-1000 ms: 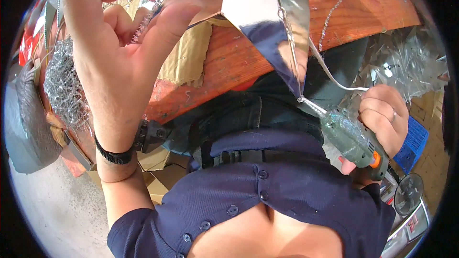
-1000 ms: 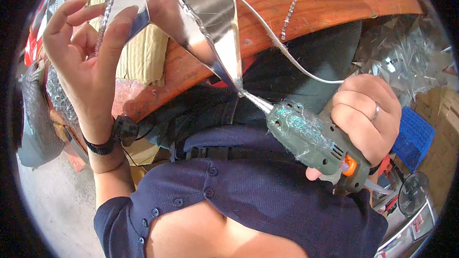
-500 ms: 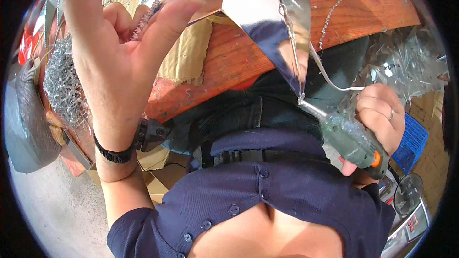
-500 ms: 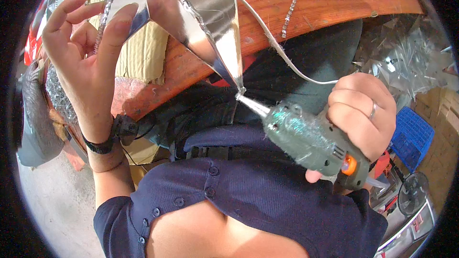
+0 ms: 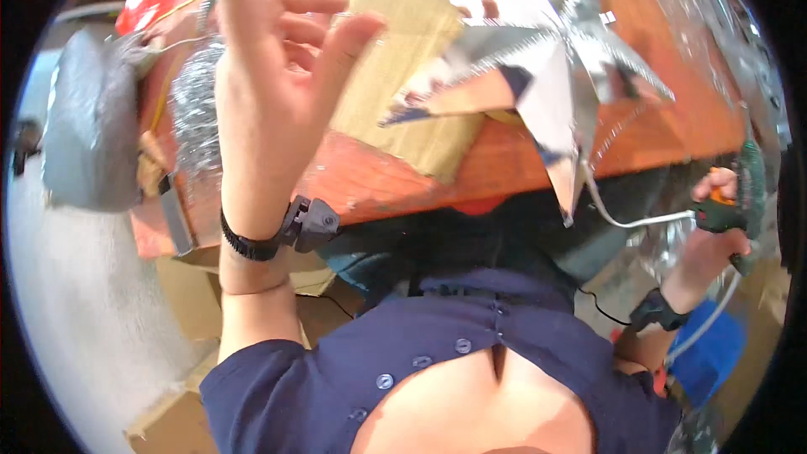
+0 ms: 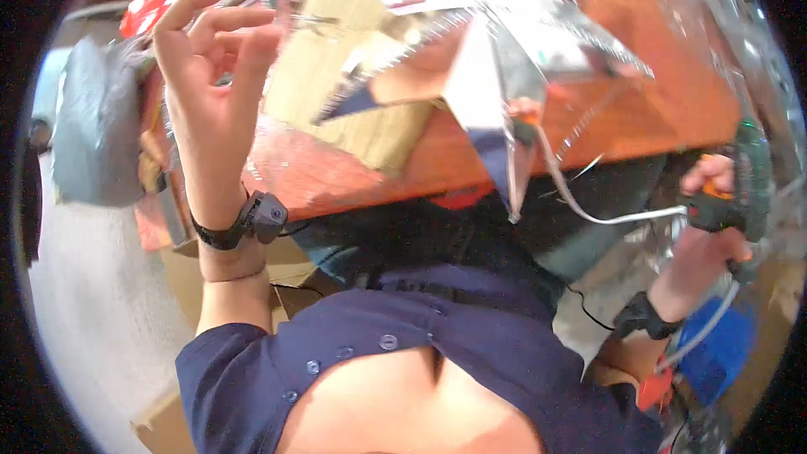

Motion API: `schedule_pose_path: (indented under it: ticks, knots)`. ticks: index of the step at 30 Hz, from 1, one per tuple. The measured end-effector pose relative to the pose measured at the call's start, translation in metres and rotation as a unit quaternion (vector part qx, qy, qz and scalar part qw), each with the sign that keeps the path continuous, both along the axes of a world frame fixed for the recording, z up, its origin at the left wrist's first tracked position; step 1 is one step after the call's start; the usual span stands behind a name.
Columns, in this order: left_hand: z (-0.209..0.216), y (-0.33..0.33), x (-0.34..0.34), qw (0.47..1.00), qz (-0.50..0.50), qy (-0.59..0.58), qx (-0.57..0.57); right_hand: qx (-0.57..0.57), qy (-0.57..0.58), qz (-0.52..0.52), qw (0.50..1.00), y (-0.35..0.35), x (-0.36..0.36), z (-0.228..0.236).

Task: Applying decorative beaded trim to the edges of silver stars using a hot glue gun.

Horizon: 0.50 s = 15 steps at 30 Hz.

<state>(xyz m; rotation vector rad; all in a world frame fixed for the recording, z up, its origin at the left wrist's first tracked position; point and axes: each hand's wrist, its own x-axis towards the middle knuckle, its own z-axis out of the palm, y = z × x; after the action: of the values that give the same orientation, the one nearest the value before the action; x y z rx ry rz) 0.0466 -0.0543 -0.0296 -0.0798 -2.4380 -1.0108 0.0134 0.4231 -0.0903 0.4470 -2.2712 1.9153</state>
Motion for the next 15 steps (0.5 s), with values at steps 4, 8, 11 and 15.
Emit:
schedule_pose_path:
  ticks: [4, 8, 11, 15]
  knots:
    - [0.023, -0.069, 0.026, 0.977, 0.200, 0.075, -0.016, 0.108, 0.111, -0.009, 0.988, 0.050, -0.078, 0.011]
    - [0.018, -0.106, 0.051, 0.977, 0.209, 0.033, -0.017, 0.456, 0.060, -0.096, 0.882, 0.140, -0.146, -0.018]
    - [0.006, -0.111, 0.059, 0.979, 0.162, -0.055, -0.109, 0.462, 0.135, -0.018, 0.876, 0.090, -0.160, -0.014]
    - [-0.012, -0.112, 0.044, 0.973, 0.111, -0.100, -0.176, 0.569, 0.242, 0.097, 0.780, 0.044, -0.179, 0.008]
